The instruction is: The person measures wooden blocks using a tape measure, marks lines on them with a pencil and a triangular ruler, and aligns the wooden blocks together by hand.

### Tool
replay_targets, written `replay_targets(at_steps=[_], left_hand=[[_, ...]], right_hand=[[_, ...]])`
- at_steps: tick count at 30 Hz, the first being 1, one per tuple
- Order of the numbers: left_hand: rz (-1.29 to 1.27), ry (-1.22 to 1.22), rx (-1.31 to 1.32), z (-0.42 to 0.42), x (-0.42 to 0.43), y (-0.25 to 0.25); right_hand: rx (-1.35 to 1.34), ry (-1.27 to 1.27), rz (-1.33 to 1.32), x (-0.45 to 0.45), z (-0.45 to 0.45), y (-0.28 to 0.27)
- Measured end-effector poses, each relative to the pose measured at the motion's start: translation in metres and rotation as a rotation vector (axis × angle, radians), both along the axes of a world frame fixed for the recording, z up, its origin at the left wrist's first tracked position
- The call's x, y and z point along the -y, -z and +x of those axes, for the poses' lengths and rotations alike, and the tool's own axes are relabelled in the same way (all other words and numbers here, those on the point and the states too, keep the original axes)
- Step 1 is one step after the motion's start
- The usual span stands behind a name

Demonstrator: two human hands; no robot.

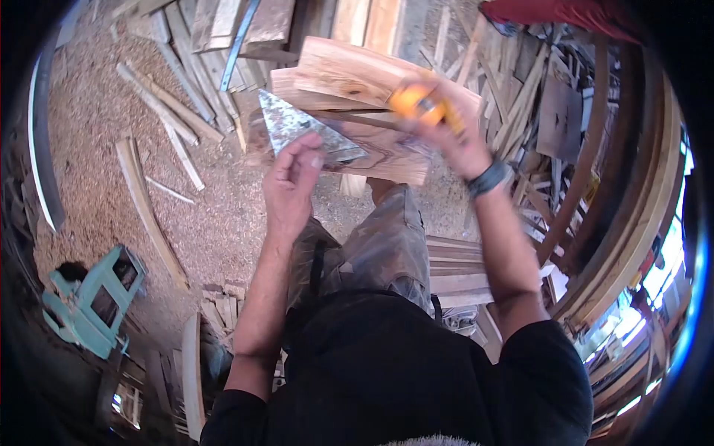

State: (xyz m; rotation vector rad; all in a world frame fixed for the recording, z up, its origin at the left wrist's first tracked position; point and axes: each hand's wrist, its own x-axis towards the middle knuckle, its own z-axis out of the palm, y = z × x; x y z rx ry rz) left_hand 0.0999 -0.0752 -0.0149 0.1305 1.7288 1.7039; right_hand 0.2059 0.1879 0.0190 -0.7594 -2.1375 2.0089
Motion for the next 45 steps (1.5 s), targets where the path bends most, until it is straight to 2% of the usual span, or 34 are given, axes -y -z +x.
replay_targets(at_steps=[2, 3, 5, 6, 9, 10, 11, 13, 15, 17, 19, 21, 22, 26, 28, 29, 31, 36, 39, 41, 45], left_hand=[[0.099, 0.097, 0.237, 0.014, -0.01, -0.01], [0.102, 0.113, 0.237, 0.019, -0.009, -0.011], [0.022, 0.213, 0.332, 0.03, -0.007, -0.007], [0.101, 0.192, 0.321, 0.035, -0.009, -0.005], [0.017, 0.224, 0.301, 0.027, -0.005, -0.004], [0.0, 0.221, 0.287, 0.024, -0.002, -0.003], [0.013, 0.218, 0.312, 0.022, -0.003, -0.003], [0.013, 0.205, 0.323, 0.015, -0.004, -0.001], [-0.027, 0.264, 0.277, 0.006, -0.009, -0.006], [-0.056, 0.259, 0.27, -0.001, -0.012, -0.007], [-0.068, 0.305, 0.214, -0.007, -0.016, -0.003], [-0.075, 0.287, 0.22, -0.009, -0.02, 0.002], [-0.061, 0.296, 0.209, -0.009, -0.021, 0.005], [-0.022, 0.305, 0.282, -0.012, -0.027, 0.0], [-0.027, 0.322, 0.353, -0.014, -0.024, 0.002], [-0.027, 0.343, 0.42, -0.017, -0.025, 0.002], [-0.014, 0.316, 0.455, -0.019, -0.026, -0.001], [-0.01, 0.288, 0.443, -0.02, -0.032, 0.002], [-0.096, 0.306, 0.442, -0.025, -0.033, 0.005], [-0.093, 0.407, 0.394, -0.031, -0.033, 0.012], [-0.127, 0.46, 0.293, -0.041, -0.035, 0.021]], right_hand=[[0.078, -0.005, -0.106, 0.049, 0.024, 0.004], [0.13, 0.008, -0.212, 0.07, 0.03, 0.001], [0.059, 0.058, -0.199, 0.104, 0.036, 0.01], [-0.009, 0.093, -0.19, 0.113, 0.04, 0.015], [-0.017, 0.149, -0.172, 0.124, 0.037, 0.018], [0.095, 0.246, -0.461, 0.127, 0.038, 0.012], [0.082, 0.24, -0.476, 0.128, 0.035, 0.012], [0.084, 0.359, -0.751, 0.126, 0.032, 0.013], [0.083, 0.314, -0.79, 0.122, 0.031, 0.012], [0.051, 0.212, -0.462, 0.125, 0.028, 0.018], [-0.001, 0.221, -0.411, 0.126, 0.024, 0.021], [-0.054, 0.21, -0.121, 0.123, 0.018, 0.025], [0.039, 0.231, -0.248, 0.122, 0.02, 0.024], [0.065, 0.258, -0.285, 0.121, 0.017, 0.024], [-0.017, 0.261, -0.029, 0.123, 0.016, 0.032], [-0.022, 0.258, -0.03, 0.121, 0.014, 0.031], [-0.052, 0.191, 0.282, 0.119, 0.01, 0.028], [-0.045, 0.158, 0.396, 0.122, 0.004, 0.025], [-0.015, 0.105, 0.49, 0.123, 0.002, 0.028], [0.005, 0.067, 0.52, 0.122, 0.0, 0.03], [0.024, -0.038, 0.579, 0.115, -0.007, 0.038]])
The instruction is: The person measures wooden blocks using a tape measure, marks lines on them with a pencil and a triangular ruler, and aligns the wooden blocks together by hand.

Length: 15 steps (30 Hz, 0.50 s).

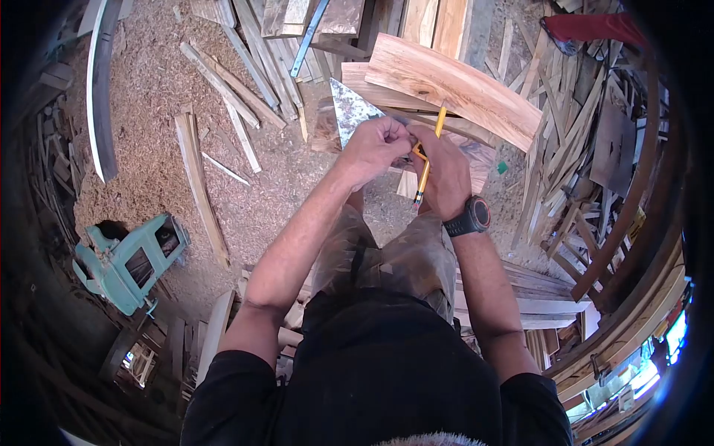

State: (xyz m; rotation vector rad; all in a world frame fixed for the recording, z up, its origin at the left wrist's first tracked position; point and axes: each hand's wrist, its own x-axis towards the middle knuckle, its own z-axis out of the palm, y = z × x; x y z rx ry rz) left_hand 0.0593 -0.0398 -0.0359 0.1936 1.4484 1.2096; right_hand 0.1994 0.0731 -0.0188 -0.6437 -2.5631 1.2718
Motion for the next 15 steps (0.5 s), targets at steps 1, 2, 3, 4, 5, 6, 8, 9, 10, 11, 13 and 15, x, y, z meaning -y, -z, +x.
replay_targets(at_steps=[1, 2, 3, 4, 5, 6, 8, 9, 10, 11, 13, 15], left_hand=[[-0.032, 0.022, -0.065, -0.003, 0.0, 0.001], [-0.064, 0.045, -0.131, -0.008, -0.002, -0.001], [-0.066, 0.045, -0.129, -0.016, -0.004, -0.005], [-0.117, 0.017, -0.141, -0.027, -0.006, -0.01], [-0.168, -0.012, -0.155, -0.039, -0.007, -0.012], [-0.167, -0.013, -0.156, -0.049, -0.007, -0.012], [-0.233, -0.043, -0.384, -0.072, -0.007, -0.01], [-0.233, -0.047, -0.389, -0.081, -0.004, -0.006], [-0.192, -0.03, -0.529, -0.09, -0.001, -0.002], [-0.15, -0.017, -0.67, -0.099, 0.001, 0.001], [-0.162, 0.0, -0.715, -0.114, 0.006, 0.005], [-0.184, 0.036, -0.77, -0.127, 0.012, 0.012]], right_hand=[[-0.03, -0.03, 0.043, -0.003, -0.001, 0.003], [-0.03, -0.03, 0.043, -0.007, -0.001, 0.007], [0.05, -0.053, 0.077, -0.013, 0.002, 0.01], [0.128, -0.076, 0.113, -0.019, 0.007, 0.013], [0.129, -0.076, 0.115, -0.026, 0.012, 0.012], [0.19, -0.054, 0.128, -0.034, 0.017, 0.01], [0.243, -0.034, 0.144, -0.052, 0.03, 0.012], [0.238, -0.053, 0.184, -0.063, 0.038, 0.015], [0.233, -0.071, 0.222, -0.071, 0.046, 0.016], [0.224, -0.078, 0.223, -0.078, 0.051, 0.017], [0.29, -0.092, 0.267, -0.088, 0.061, 0.012], [0.273, -0.115, 0.296, -0.095, 0.066, 0.008]])
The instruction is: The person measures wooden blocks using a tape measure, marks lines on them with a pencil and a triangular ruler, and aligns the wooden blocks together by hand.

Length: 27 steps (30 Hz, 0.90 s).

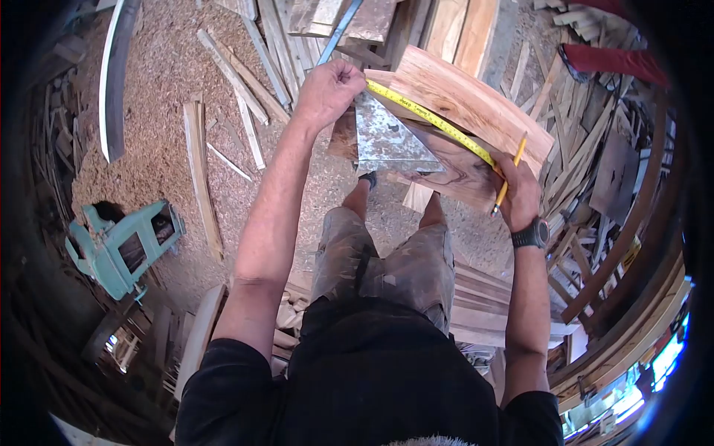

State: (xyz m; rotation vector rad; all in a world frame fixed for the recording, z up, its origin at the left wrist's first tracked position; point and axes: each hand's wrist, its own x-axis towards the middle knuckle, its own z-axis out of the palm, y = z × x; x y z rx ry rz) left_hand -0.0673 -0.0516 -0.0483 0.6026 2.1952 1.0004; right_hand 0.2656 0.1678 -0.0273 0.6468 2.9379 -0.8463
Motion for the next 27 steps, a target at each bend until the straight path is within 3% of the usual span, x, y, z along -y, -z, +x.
replay_targets(at_steps=[8, 18, 27], left_hand=[[0.156, -0.161, 0.222, 0.011, 0.036, 0.012], [0.278, -0.186, 0.229, 0.012, 0.039, 0.028], [0.021, 0.1, -0.202, -0.007, -0.049, 0.03]], right_hand=[[0.065, -0.007, 0.008, 0.013, 0.001, -0.006], [0.031, 0.014, 0.069, 0.007, -0.008, -0.004], [0.008, 0.127, 0.223, -0.049, -0.01, 0.012]])
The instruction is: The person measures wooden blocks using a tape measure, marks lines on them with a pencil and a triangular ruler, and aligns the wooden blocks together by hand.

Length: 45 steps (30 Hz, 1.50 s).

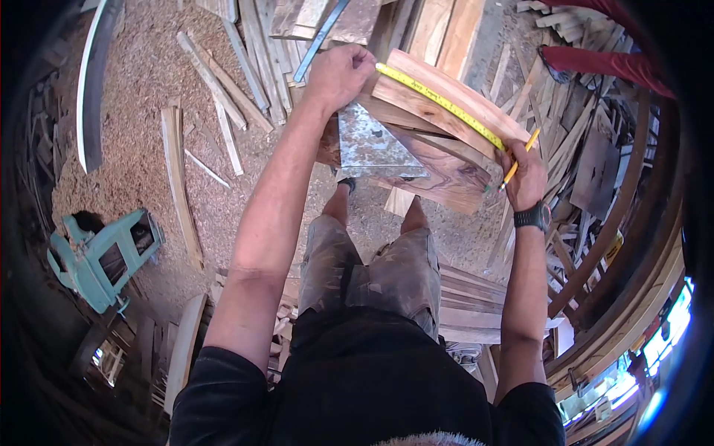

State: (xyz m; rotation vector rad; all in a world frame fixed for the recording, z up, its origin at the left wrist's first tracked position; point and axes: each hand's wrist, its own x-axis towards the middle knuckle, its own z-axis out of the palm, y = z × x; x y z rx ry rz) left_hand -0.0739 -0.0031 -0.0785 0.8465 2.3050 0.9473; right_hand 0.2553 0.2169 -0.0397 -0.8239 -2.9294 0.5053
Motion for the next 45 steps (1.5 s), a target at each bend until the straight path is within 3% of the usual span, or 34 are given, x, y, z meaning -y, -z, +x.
replay_targets(at_steps=[7, 12, 17, 19, 20, 22, 25, 31, 45], left_hand=[[0.052, -0.085, 0.008, 0.003, -0.028, 0.028], [0.046, -0.223, 0.075, 0.019, -0.036, 0.023], [0.046, -0.315, -0.023, 0.042, -0.043, 0.011], [0.222, -0.219, -0.338, 0.053, -0.044, 0.019], [0.222, -0.217, -0.339, 0.059, -0.045, 0.017], [0.054, 0.02, -0.554, 0.081, -0.045, 0.009], [-0.074, 0.186, -0.541, 0.126, -0.057, -0.002], [0.023, 0.408, -0.402, 0.2, -0.096, 0.013], [0.022, 0.483, -0.396, 0.23, -0.113, 0.015]], right_hand=[[0.027, -0.001, 0.053, -0.03, -0.008, 0.01], [0.084, -0.014, 0.054, -0.041, -0.003, 0.01], [0.067, -0.013, 0.046, -0.037, -0.002, 0.006], [0.078, 0.006, 0.045, -0.037, -0.001, 0.006], [0.088, 0.008, 0.05, -0.037, -0.001, 0.007], [0.098, 0.011, 0.05, -0.037, -0.001, 0.008], [0.038, -0.032, 0.046, -0.037, -0.002, 0.007], [-0.01, -0.054, 0.059, -0.039, 0.002, 0.011], [-0.144, 0.242, -0.116, -0.023, -0.018, -0.002]])
